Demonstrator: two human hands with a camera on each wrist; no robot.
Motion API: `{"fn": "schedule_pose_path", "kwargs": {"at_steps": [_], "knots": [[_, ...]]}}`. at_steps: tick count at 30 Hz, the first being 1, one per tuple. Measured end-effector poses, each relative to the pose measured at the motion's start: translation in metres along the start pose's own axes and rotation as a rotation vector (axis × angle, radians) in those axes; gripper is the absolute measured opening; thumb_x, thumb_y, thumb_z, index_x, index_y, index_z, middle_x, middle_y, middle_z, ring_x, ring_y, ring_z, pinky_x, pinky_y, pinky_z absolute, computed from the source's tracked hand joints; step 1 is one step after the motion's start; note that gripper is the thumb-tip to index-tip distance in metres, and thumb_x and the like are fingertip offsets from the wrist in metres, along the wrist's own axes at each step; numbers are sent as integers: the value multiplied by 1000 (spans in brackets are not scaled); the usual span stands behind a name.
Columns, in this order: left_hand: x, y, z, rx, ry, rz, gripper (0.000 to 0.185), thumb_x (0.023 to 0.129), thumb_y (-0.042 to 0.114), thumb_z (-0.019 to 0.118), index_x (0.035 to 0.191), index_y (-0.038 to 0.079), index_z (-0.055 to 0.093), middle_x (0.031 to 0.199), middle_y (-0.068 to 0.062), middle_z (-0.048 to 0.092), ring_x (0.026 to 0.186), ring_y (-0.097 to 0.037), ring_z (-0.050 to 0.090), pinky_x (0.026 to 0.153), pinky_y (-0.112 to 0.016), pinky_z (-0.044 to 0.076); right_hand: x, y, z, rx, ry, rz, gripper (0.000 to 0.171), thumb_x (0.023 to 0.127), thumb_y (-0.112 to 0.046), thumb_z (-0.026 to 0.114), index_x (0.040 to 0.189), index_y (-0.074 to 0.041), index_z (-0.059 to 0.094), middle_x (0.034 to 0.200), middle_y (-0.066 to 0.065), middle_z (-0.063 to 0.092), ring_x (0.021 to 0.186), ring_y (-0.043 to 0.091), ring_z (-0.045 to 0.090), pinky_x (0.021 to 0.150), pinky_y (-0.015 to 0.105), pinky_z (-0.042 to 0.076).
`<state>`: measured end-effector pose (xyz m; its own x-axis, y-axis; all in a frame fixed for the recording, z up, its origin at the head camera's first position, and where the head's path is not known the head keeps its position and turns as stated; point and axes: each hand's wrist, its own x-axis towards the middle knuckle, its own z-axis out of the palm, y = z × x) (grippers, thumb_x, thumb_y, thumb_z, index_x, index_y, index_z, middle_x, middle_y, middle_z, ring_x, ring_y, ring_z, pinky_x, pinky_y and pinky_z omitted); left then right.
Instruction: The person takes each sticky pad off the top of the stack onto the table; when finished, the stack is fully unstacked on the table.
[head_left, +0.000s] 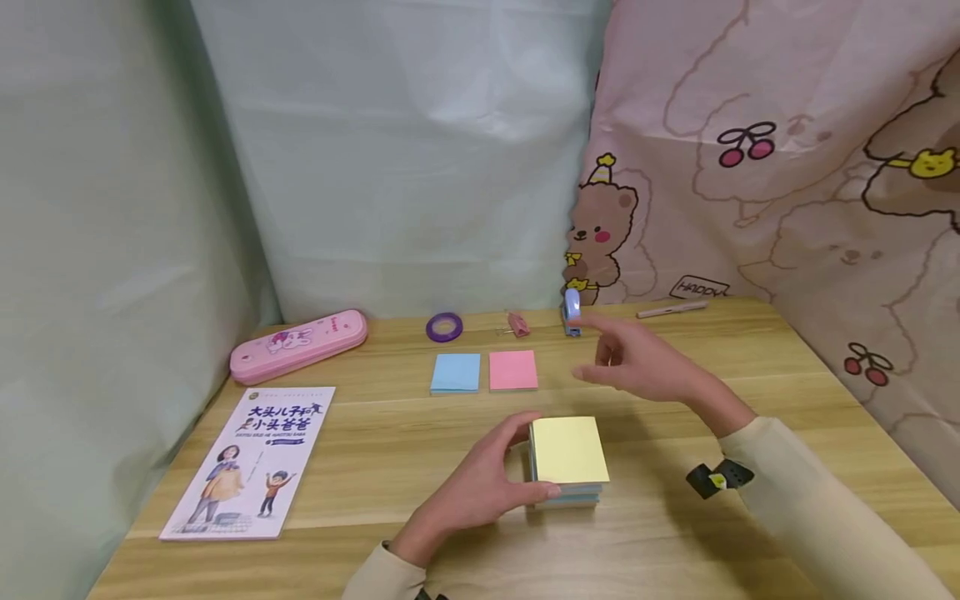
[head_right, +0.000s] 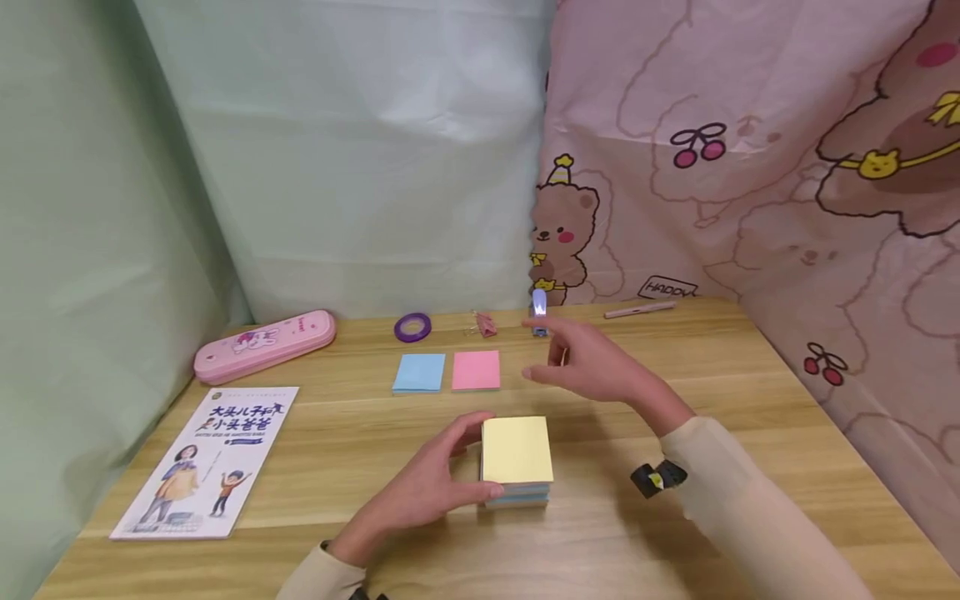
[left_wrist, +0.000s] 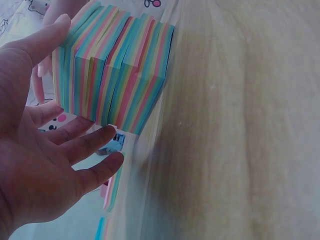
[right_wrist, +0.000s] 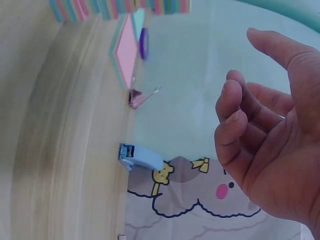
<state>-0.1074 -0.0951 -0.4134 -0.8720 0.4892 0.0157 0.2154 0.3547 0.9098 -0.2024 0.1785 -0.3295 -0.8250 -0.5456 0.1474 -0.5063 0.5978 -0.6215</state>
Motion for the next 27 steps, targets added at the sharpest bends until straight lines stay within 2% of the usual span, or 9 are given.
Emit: {"fn": "schedule_pose_path", "kwargs": {"at_steps": [6, 10, 18, 23, 27], "knots": [[0, 0, 0, -4, -1, -15, 92, 86, 37, 89, 161, 15, 39, 156, -6, 53, 145, -29, 51, 123, -60, 39, -24, -1, 9, 61, 29, -19, 63, 97, -27, 79, 153, -15, 53, 76, -6, 64, 65, 11, 57, 59, 27, 51], [1, 0, 0, -13, 0, -25, 93, 85, 35, 90, 161, 15, 40, 156, -7, 53, 146, -30, 50, 123, -61, 38, -39, 1, 19, 111, 9, -45, 62, 96, -22, 79, 152, -14, 54, 77, -8, 65, 66, 9, 58, 61, 26, 53], [2, 0, 1, 0, 4, -25, 92, 85, 36, 90, 160, 16, 40, 156, -7, 53, 146, -31, 50, 123, -61, 38, -59, 2, 35, 170, -121, -41, 63, 96, -28, 79, 151, -14, 53, 83, -8, 66, 71, 7, 61, 65, 26, 56], [2, 0, 2, -4, 6, -15, 91, 85, 34, 90, 159, 15, 41, 155, -6, 54, 145, -29, 51, 124, -60, 38, -68, 2, 42, 211, -199, -14, 77, 90, -32, 85, 154, -11, 48, 82, -6, 65, 71, 7, 61, 64, 26, 56], [2, -1, 2, -7, 10, 6, 90, 84, 33, 91, 158, 14, 42, 152, -5, 56, 142, -27, 53, 124, -59, 38, -70, -1, 47, 225, -226, -5, 86, 85, -32, 90, 155, -8, 46, 82, -3, 64, 71, 8, 61, 63, 25, 56]]}}
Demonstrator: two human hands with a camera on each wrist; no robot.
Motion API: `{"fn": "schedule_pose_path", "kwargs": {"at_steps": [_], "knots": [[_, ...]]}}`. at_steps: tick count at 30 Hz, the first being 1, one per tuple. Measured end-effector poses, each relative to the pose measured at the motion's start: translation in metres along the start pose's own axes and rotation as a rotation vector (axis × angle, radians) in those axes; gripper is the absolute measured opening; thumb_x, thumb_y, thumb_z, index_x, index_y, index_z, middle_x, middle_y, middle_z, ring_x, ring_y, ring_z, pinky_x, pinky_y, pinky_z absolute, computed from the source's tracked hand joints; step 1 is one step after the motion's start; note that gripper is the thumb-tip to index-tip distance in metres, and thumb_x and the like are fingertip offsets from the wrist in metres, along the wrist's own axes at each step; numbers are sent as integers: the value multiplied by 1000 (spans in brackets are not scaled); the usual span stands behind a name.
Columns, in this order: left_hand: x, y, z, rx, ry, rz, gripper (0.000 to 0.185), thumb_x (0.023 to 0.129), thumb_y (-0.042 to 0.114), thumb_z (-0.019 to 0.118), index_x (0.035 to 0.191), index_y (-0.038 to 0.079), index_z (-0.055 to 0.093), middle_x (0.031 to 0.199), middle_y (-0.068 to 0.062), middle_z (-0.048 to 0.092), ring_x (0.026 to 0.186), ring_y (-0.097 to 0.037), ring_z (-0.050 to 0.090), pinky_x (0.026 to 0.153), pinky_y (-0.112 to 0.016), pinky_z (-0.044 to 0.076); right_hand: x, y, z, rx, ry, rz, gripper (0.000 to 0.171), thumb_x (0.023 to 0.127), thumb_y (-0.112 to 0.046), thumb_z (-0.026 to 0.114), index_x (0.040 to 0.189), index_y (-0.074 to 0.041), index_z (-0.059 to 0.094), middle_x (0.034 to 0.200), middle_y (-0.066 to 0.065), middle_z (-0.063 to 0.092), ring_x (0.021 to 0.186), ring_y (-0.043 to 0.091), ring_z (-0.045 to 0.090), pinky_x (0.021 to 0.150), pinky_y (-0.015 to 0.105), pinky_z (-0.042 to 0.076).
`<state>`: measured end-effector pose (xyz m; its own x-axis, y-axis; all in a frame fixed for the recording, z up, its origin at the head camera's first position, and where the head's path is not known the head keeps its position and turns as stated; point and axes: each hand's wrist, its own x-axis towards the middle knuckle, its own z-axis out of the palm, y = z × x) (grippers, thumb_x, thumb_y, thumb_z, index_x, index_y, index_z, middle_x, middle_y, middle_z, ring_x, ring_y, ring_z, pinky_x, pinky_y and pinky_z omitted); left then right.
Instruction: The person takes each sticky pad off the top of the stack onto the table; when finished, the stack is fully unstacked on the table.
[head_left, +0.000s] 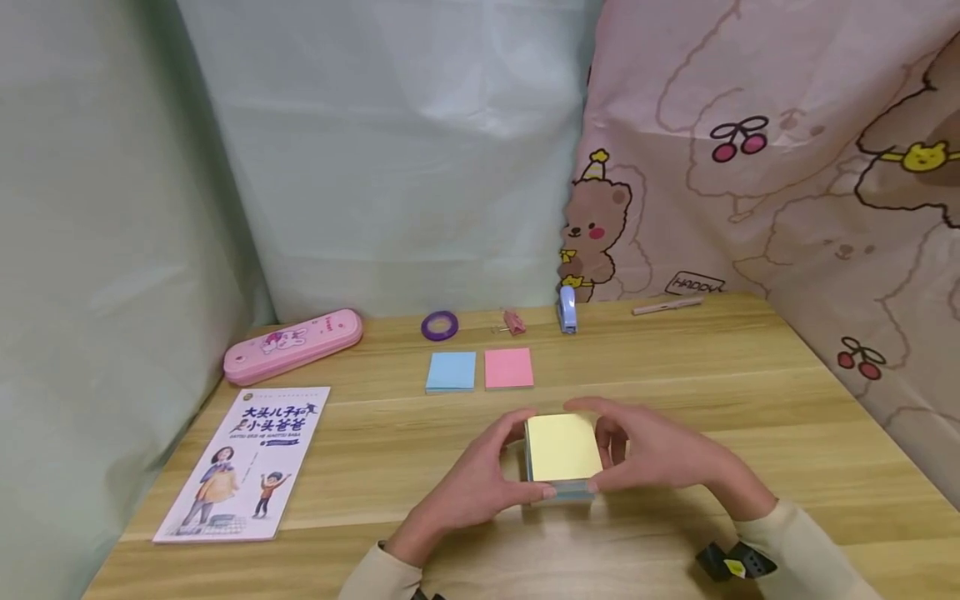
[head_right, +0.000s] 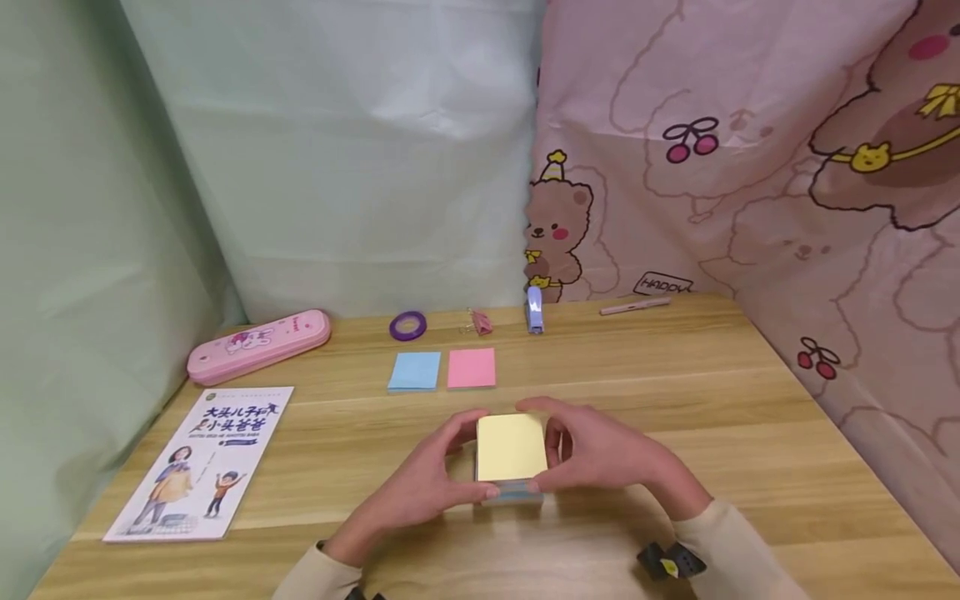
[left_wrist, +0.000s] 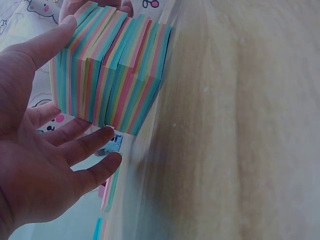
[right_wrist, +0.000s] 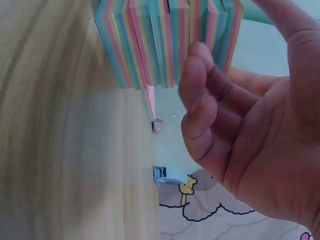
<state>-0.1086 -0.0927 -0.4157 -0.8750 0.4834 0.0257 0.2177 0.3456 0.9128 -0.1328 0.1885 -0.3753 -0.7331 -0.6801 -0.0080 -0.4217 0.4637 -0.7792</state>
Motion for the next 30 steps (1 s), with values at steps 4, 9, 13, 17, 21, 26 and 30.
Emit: {"fn": "schedule_pose_path", "kwargs": {"at_steps": [4, 9, 13, 17, 21, 26, 30], "knots": [[-1, -1, 0, 2, 7, 8, 89, 84, 33, 91, 157, 14, 43, 150, -3, 58, 139, -26, 55, 123, -59, 38, 3, -2, 4, -8, -6, 6, 86, 81, -31, 92, 152, -11, 48, 84, -2, 64, 72, 9, 60, 61, 24, 54], [-2, -1, -1, 1, 4, 5, 90, 84, 33, 91, 157, 14, 42, 150, -4, 57, 140, -26, 55, 123, -59, 38, 3, -2, 7, -32, 5, 13, 83, 80, -30, 92, 149, -16, 49, 85, -5, 64, 73, 10, 60, 61, 24, 53], [-1, -1, 0, 6, 0, 6, 92, 85, 34, 90, 159, 14, 40, 151, -6, 57, 141, -28, 54, 123, -59, 39, 3, -2, 9, -58, 21, 15, 81, 80, -32, 92, 148, -17, 49, 84, -6, 64, 73, 9, 59, 62, 24, 53], [-1, 0, 0, 10, 2, 0, 92, 85, 36, 90, 159, 13, 40, 152, -6, 57, 141, -27, 54, 123, -58, 39, 4, -3, 10, -66, 26, 18, 80, 81, -32, 91, 147, -17, 49, 84, -7, 64, 73, 10, 59, 62, 24, 52], [-1, 0, 0, 22, 12, -17, 90, 84, 37, 91, 157, 14, 43, 151, -5, 57, 141, -25, 54, 123, -56, 39, 4, -2, 10, -61, 26, 22, 79, 81, -30, 91, 147, -17, 49, 84, -7, 63, 74, 15, 60, 62, 23, 51], [-1, 1, 0, 34, 18, -30, 89, 83, 37, 91, 156, 15, 45, 150, -5, 58, 140, -25, 54, 122, -56, 40, 4, -2, 10, -53, 23, 34, 80, 81, -30, 91, 147, -17, 49, 84, -6, 63, 76, 15, 59, 63, 23, 50], [-1, 1, -1, 37, 14, -28, 91, 82, 36, 92, 156, 14, 44, 149, -5, 58, 141, -25, 53, 122, -56, 41, 4, -2, 10, -56, 23, 39, 80, 81, -30, 91, 147, -16, 48, 84, -6, 62, 76, 14, 59, 64, 23, 50]]}}
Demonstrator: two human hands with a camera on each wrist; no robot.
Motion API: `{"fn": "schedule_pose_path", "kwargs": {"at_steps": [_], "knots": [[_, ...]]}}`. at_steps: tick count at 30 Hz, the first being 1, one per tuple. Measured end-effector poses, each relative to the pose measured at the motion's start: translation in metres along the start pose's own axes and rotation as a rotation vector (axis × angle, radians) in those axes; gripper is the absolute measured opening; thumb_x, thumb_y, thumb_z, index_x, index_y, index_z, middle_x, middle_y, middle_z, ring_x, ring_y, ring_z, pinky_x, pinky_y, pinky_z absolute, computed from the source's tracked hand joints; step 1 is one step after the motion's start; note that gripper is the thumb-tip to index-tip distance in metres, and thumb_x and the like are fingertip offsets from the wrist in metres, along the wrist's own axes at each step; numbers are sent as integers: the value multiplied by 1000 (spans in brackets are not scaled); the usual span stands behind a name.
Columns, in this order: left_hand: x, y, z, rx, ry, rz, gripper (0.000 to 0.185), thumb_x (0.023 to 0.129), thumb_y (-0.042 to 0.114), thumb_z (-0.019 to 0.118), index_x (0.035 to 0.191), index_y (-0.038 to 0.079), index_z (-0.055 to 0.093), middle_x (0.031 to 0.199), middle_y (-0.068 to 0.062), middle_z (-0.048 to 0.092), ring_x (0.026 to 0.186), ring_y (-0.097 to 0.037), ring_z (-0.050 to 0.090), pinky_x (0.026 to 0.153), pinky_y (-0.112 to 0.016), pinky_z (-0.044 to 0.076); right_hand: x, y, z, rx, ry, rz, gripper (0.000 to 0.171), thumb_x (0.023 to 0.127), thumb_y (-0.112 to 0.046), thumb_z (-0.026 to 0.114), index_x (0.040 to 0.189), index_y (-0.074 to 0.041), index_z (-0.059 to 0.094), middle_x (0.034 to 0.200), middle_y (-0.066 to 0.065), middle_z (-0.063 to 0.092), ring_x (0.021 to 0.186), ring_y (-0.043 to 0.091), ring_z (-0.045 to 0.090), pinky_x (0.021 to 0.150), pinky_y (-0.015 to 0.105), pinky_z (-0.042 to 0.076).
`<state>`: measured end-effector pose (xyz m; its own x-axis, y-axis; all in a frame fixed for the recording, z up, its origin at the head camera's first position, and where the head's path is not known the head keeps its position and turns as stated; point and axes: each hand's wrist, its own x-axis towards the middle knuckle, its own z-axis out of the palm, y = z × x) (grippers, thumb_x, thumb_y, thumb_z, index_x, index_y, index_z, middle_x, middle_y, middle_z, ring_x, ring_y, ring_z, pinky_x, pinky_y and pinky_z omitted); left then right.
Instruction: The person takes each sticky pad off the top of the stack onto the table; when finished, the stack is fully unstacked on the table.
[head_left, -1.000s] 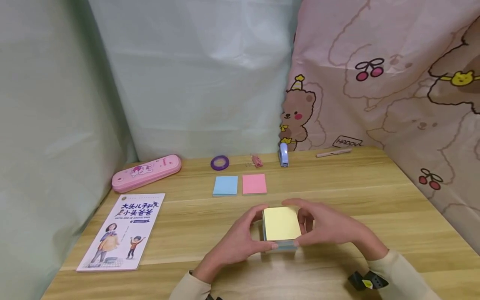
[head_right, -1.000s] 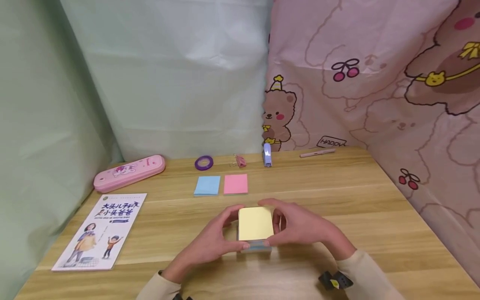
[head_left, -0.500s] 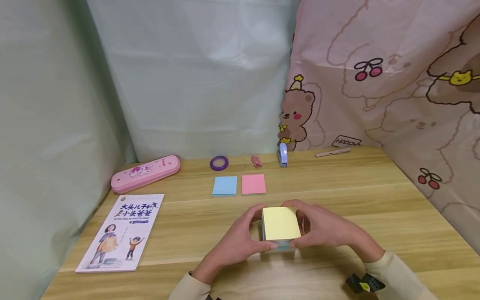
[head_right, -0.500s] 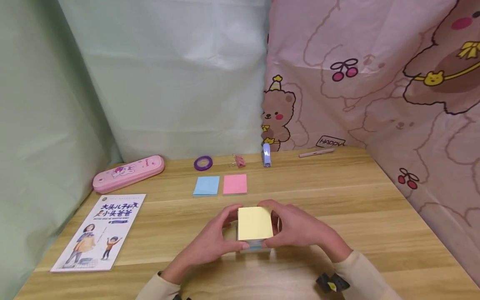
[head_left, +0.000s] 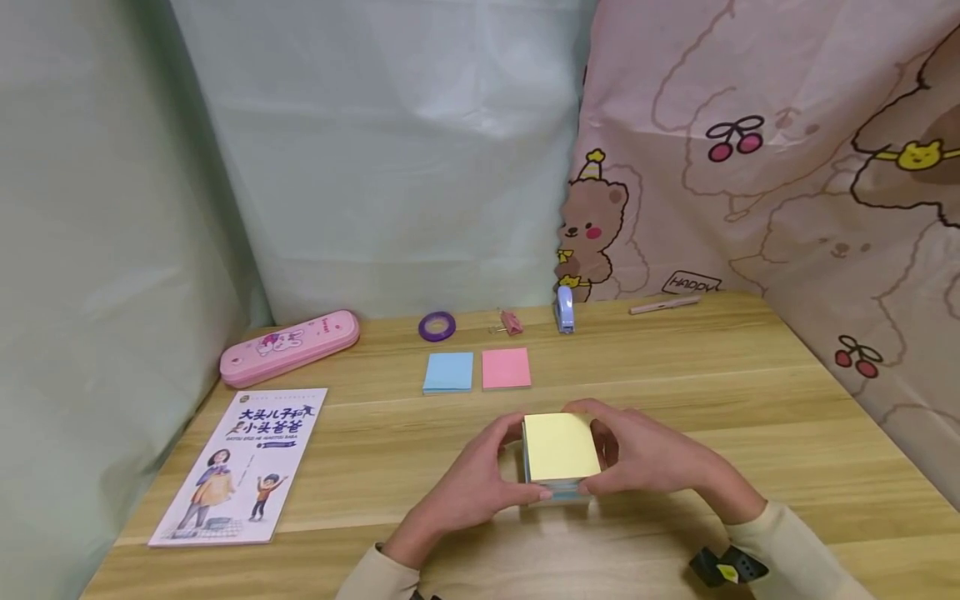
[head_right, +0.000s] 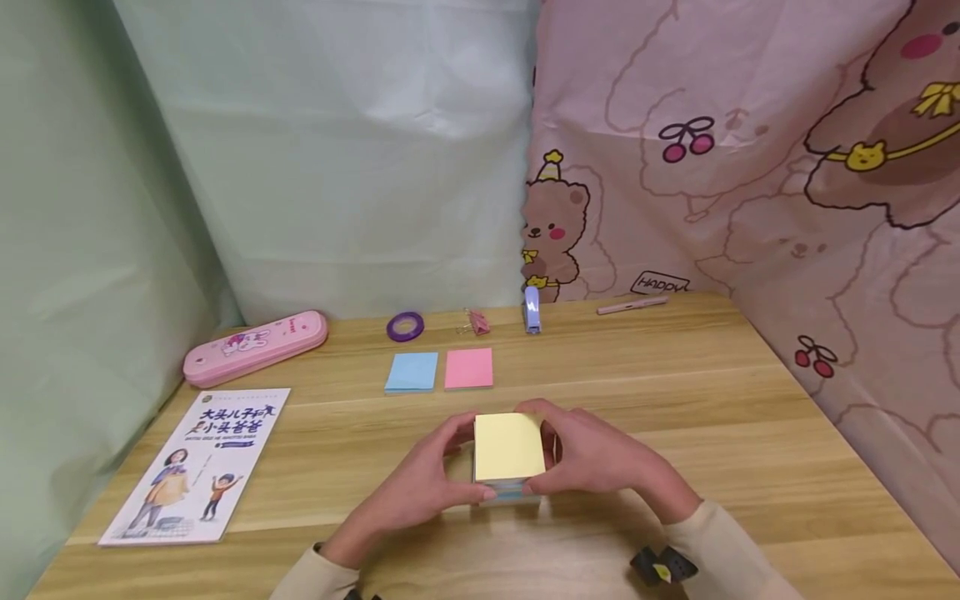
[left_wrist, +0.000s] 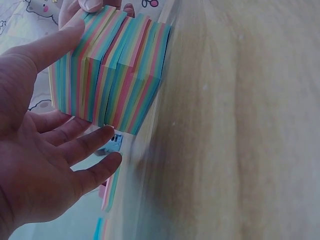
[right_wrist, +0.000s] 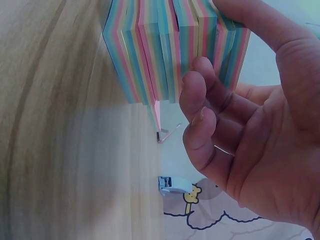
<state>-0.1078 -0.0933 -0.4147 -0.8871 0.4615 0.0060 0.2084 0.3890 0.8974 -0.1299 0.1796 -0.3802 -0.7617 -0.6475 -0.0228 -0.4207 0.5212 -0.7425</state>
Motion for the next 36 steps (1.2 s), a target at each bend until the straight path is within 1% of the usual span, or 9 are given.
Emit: {"fn": "schedule_pose_path", "kwargs": {"at_steps": [8, 16, 27, 36], "knots": [[0, -2, 0, 0, -1, -5, 88, 82, 35, 92, 154, 15, 45, 149, -5, 58, 142, -25, 53, 122, -56, 40, 0, 1, -1, -32, 7, 7, 84, 81, -32, 91, 149, -13, 47, 84, -7, 64, 74, 11, 59, 63, 23, 51], [0, -1, 0, 7, -4, -16, 86, 83, 35, 92, 153, 15, 46, 150, -6, 58, 142, -26, 52, 122, -56, 41, 0, 3, -2, -35, 9, -8, 81, 80, -32, 92, 147, -13, 49, 83, -7, 63, 74, 11, 59, 63, 23, 51], [1, -2, 0, 3, -5, -9, 85, 83, 35, 92, 152, 15, 46, 148, -5, 59, 140, -25, 53, 122, -56, 41, -1, 2, -4, 0, 13, -7, 79, 80, -29, 92, 146, -15, 51, 83, -6, 63, 74, 11, 58, 63, 23, 51], [2, -2, 0, 6, -9, -4, 85, 83, 34, 91, 153, 15, 46, 149, -5, 58, 141, -25, 53, 121, -56, 41, 0, 3, -2, 3, 30, -11, 80, 78, -29, 93, 145, -14, 52, 82, -5, 62, 73, 11, 58, 62, 23, 51]]}}
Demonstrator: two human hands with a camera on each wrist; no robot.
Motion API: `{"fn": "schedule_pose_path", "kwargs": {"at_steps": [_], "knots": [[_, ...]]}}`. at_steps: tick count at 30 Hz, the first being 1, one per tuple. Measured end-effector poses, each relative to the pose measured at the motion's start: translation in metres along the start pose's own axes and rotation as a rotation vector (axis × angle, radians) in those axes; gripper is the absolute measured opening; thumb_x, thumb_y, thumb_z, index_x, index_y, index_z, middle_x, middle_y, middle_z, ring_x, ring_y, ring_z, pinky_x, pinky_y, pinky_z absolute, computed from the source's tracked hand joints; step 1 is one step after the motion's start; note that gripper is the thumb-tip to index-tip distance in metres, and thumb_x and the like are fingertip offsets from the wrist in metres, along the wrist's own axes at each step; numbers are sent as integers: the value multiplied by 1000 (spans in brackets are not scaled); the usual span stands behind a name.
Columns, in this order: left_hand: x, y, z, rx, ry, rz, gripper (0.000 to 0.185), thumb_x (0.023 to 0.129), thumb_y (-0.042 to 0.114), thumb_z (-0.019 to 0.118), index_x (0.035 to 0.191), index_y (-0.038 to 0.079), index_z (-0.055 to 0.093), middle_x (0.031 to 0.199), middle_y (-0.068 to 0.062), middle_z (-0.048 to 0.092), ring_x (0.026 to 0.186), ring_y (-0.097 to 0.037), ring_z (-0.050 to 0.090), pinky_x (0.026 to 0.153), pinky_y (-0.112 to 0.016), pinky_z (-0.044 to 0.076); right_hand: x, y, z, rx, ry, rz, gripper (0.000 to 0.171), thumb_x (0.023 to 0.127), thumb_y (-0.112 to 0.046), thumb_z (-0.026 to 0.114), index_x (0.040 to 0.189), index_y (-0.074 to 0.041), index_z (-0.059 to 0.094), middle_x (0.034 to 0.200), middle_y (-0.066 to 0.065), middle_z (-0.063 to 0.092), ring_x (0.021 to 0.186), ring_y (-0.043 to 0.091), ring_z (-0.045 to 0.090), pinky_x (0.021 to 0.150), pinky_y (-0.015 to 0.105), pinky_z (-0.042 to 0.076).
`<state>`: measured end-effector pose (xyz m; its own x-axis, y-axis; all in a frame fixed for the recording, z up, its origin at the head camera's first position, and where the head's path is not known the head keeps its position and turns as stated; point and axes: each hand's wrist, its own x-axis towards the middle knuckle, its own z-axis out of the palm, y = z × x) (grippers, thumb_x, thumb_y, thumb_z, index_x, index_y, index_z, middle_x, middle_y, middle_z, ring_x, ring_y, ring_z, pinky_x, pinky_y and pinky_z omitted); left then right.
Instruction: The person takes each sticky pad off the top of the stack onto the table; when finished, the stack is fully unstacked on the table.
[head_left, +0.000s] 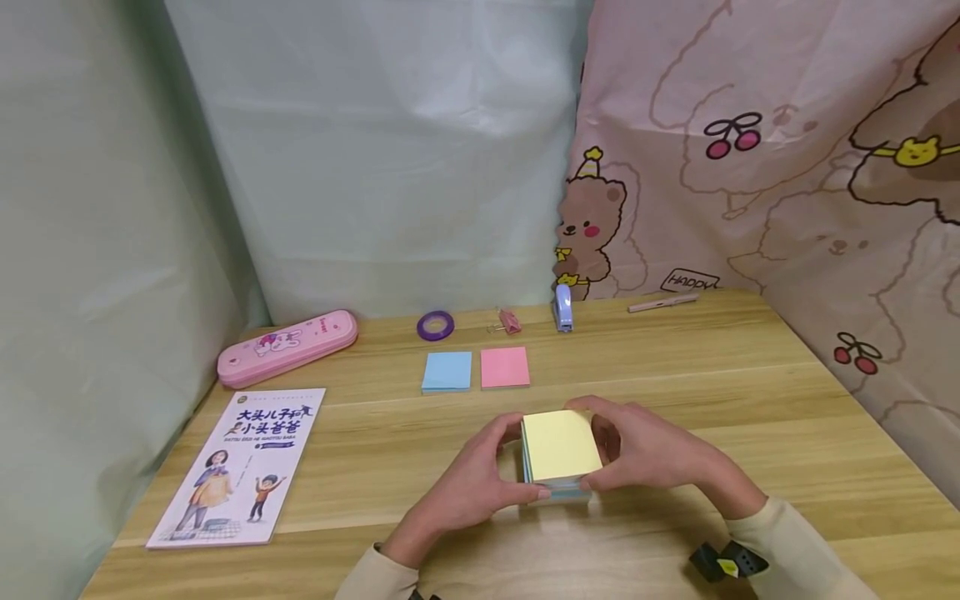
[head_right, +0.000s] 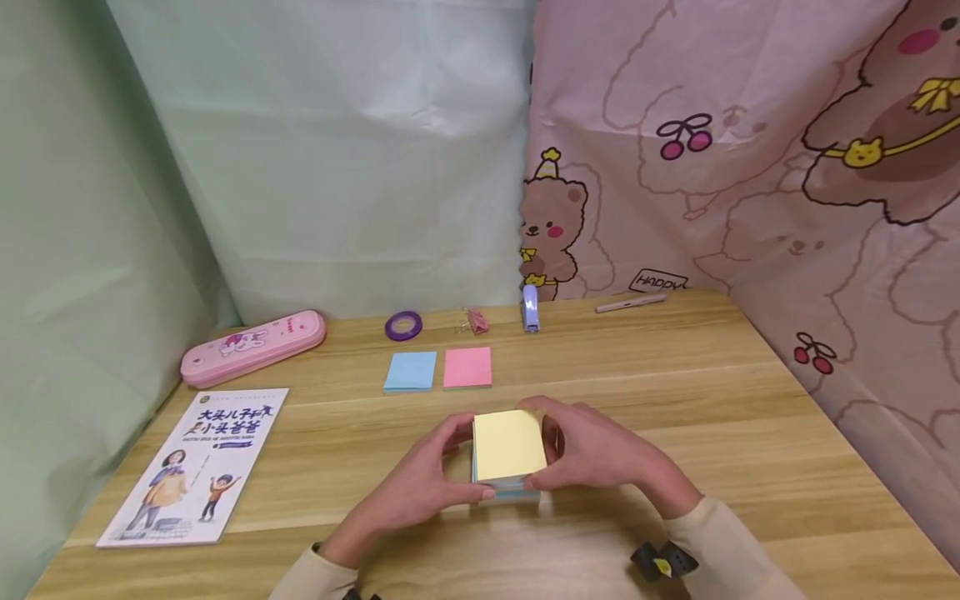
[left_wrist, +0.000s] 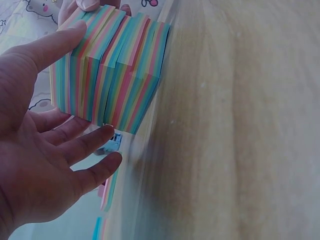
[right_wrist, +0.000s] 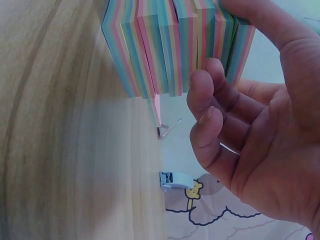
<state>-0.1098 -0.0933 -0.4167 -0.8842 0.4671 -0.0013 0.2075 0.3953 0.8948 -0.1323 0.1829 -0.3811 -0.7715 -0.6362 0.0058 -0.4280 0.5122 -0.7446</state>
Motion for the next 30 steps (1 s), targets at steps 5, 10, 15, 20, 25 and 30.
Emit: {"fn": "schedule_pose_path", "kwargs": {"at_steps": [5, 10, 15, 20, 25, 30], "knots": [[0, 0, 0, -2, 2, 4, 86, 83, 34, 92, 153, 16, 46, 149, -4, 59, 141, -24, 54, 121, -56, 41, 1, 1, 0, -7, 16, -3, 80, 77, -30, 93, 145, -16, 54, 81, -6, 61, 72, 9, 57, 61, 23, 50], [0, 0, 0, -7, 2, 4, 85, 83, 34, 92, 153, 16, 46, 149, -4, 59, 140, -24, 54, 122, -56, 41, 1, 1, 0, -5, 20, -6, 80, 77, -30, 94, 145, -16, 54, 80, -6, 61, 71, 8, 56, 60, 23, 50], [0, 0, 0, -7, 3, 0, 86, 83, 34, 92, 154, 15, 46, 150, -5, 59, 141, -25, 54, 122, -56, 41, 0, 1, -1, 6, 17, 2, 83, 77, -28, 93, 147, -12, 52, 81, -5, 62, 71, 8, 57, 60, 23, 51], [0, 1, 0, -8, 5, -1, 88, 82, 33, 92, 155, 15, 45, 150, -5, 58, 139, -25, 55, 122, -56, 41, -1, 0, -4, 18, 29, 9, 86, 77, -27, 93, 149, -8, 50, 81, -4, 61, 71, 8, 57, 60, 23, 51], [0, 1, 1, -8, 4, -9, 88, 82, 34, 92, 155, 15, 46, 151, -5, 57, 138, -26, 55, 122, -56, 40, -1, 1, -12, 30, 67, -12, 86, 76, -23, 93, 149, -5, 51, 78, -4, 60, 68, 7, 56, 59, 23, 50], [-1, 2, 0, -1, 7, -18, 88, 82, 35, 92, 154, 15, 46, 150, -6, 57, 139, -27, 54, 122, -55, 40, 0, 1, -23, 40, 96, -11, 88, 76, -22, 93, 151, -3, 49, 77, -3, 59, 68, 8, 55, 59, 24, 49]]}}
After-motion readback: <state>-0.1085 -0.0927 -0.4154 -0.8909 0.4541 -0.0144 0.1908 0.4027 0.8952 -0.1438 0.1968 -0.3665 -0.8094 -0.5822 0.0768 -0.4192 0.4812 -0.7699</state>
